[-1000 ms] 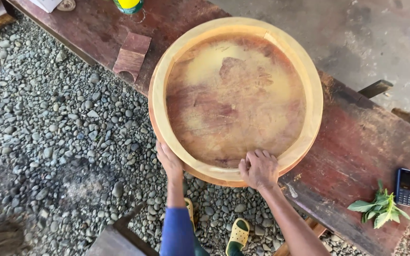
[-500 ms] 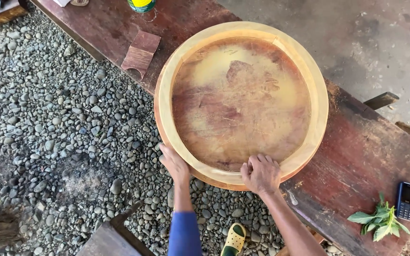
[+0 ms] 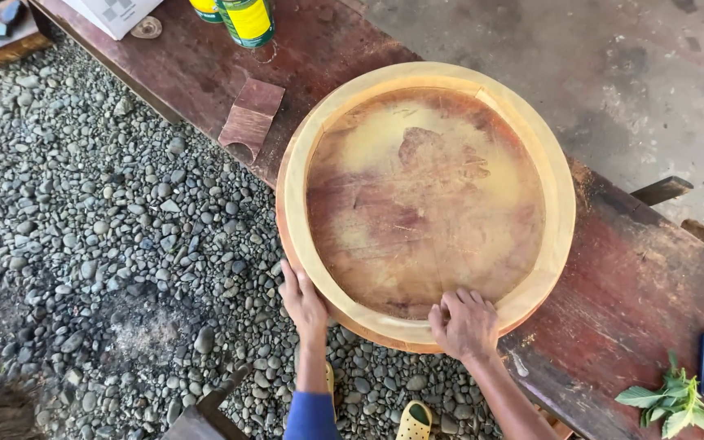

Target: The person sands the surface of a large, round wooden tray using a sanding block. They work methodically around the tray, smoothing the wood grain while the tray rests on a wooden workbench.

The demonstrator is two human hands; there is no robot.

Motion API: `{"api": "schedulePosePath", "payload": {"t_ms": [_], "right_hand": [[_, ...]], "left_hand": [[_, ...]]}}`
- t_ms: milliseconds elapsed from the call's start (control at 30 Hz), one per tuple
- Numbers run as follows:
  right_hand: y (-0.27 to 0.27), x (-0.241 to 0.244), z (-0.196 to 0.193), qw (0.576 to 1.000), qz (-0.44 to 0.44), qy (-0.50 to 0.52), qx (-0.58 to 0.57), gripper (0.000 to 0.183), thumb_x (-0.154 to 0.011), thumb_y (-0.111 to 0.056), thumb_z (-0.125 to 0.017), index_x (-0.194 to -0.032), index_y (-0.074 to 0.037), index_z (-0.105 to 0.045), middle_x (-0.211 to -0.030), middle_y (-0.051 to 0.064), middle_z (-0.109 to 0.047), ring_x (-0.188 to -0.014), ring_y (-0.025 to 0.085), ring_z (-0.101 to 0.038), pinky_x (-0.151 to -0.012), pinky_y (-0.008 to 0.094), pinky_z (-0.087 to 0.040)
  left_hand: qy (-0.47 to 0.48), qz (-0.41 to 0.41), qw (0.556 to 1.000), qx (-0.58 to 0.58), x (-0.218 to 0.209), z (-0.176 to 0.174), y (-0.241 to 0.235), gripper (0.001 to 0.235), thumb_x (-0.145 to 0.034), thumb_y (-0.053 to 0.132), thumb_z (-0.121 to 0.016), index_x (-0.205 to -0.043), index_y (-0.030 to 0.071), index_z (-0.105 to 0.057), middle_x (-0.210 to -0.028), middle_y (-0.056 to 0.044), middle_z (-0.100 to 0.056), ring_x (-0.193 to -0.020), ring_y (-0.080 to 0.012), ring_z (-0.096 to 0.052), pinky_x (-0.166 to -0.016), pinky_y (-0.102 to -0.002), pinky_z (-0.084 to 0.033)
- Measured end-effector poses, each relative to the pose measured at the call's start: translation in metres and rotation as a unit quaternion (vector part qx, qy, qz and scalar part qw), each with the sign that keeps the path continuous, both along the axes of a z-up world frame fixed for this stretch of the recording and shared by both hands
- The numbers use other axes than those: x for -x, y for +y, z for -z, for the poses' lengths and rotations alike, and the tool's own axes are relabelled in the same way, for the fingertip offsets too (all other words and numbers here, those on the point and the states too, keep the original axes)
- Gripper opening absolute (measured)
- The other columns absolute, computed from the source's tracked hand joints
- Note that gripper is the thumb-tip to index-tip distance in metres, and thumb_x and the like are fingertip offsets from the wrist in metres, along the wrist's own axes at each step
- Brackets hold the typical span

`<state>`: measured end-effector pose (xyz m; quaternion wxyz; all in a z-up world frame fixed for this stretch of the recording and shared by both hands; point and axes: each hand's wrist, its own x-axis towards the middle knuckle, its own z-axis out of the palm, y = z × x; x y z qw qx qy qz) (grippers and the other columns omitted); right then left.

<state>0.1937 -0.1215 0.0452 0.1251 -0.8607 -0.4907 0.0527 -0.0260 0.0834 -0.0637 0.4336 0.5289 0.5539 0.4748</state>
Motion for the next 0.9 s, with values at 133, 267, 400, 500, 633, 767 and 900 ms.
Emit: {"api": "schedulePosePath", "payload": {"t_ms": [133,267,400,500,633,767,900], "right_hand": [[0.001,0.000,0.001,1.000,0.011,0.005,0.010,0.025,-0.084,-0.033,-0.060,-0.064,-0.018,-0.057,-0.064,0.000,-0.057,-0.064,0.018,-0.055,-0.064,0.038,-0.047],[-0.001,0.001,0.004,1.000,0.007,-0.001,-0.013,0.025,-0.083,-0.032,-0.061,-0.063,-0.019,-0.057,-0.062,-0.001,-0.057,-0.062,0.017,-0.054,-0.063,0.037,-0.048],[0.000,0.003,0.000,0.997,0.000,-0.019,-0.069,0.020,-0.080,-0.029,-0.062,-0.064,-0.017,-0.056,-0.064,-0.001,-0.056,-0.064,0.018,-0.054,-0.063,0.040,-0.047],[0.001,0.003,0.006,1.000,0.018,0.005,-0.023,0.020,-0.081,-0.029,-0.062,-0.064,-0.018,-0.057,-0.063,-0.002,-0.057,-0.064,0.017,-0.055,-0.064,0.038,-0.048],[0.003,0.001,-0.002,0.999,0.031,-0.009,0.009,0.019,-0.080,-0.030,-0.063,-0.067,-0.017,-0.057,-0.066,0.000,-0.058,-0.067,0.018,-0.055,-0.066,0.038,-0.047],[0.000,0.002,-0.002,0.998,0.028,0.015,0.048,0.019,-0.081,-0.030,-0.063,-0.067,-0.018,-0.058,-0.067,0.001,-0.059,-0.068,0.020,-0.058,-0.070,0.040,-0.048],[0.005,0.006,-0.014,0.999,0.024,-0.001,-0.045,0.018,-0.081,-0.029,-0.061,-0.069,-0.016,-0.058,-0.070,0.001,-0.059,-0.073,0.022,-0.059,-0.071,0.042,-0.049]], "left_hand": [[0.147,0.014,0.989,0.013,-0.008,-0.006,0.091,0.059,-0.108,0.040,-0.051,-0.157,0.007,-0.048,-0.091,-0.015,-0.048,-0.088,-0.0236,-0.049,-0.084,-0.034,-0.043],[0.073,0.072,0.989,0.110,-0.011,-0.027,0.123,0.064,-0.120,0.048,-0.040,-0.125,-0.009,-0.068,-0.081,-0.020,-0.059,-0.080,-0.0222,-0.055,-0.080,-0.036,-0.048],[0.064,0.058,0.992,0.089,0.002,-0.030,0.052,0.060,-0.114,0.045,-0.036,-0.131,-0.009,-0.056,-0.089,-0.018,-0.062,-0.083,-0.0199,-0.057,-0.079,-0.040,-0.047],[0.131,0.026,0.991,0.023,0.013,-0.044,0.014,0.057,-0.108,0.038,-0.046,-0.152,0.002,-0.052,-0.096,-0.018,-0.057,-0.090,-0.0214,-0.058,-0.087,-0.038,-0.050],[0.149,0.046,0.986,0.061,-0.005,-0.059,0.077,0.051,-0.109,0.032,-0.050,-0.150,0.003,-0.054,-0.093,-0.017,-0.062,-0.080,-0.0192,-0.057,-0.072,-0.036,-0.051],[0.070,0.069,0.995,0.029,-0.020,-0.031,0.145,0.051,-0.107,0.031,-0.058,-0.147,-0.002,-0.054,-0.087,-0.009,-0.069,-0.072,-0.0091,-0.058,-0.064,-0.032,-0.050],[0.062,0.060,0.996,0.012,-0.014,-0.070,0.082,0.049,-0.107,0.030,-0.056,-0.145,-0.002,-0.057,-0.081,-0.008,-0.069,-0.067,-0.0094,-0.058,-0.062,-0.032,-0.050]]}}
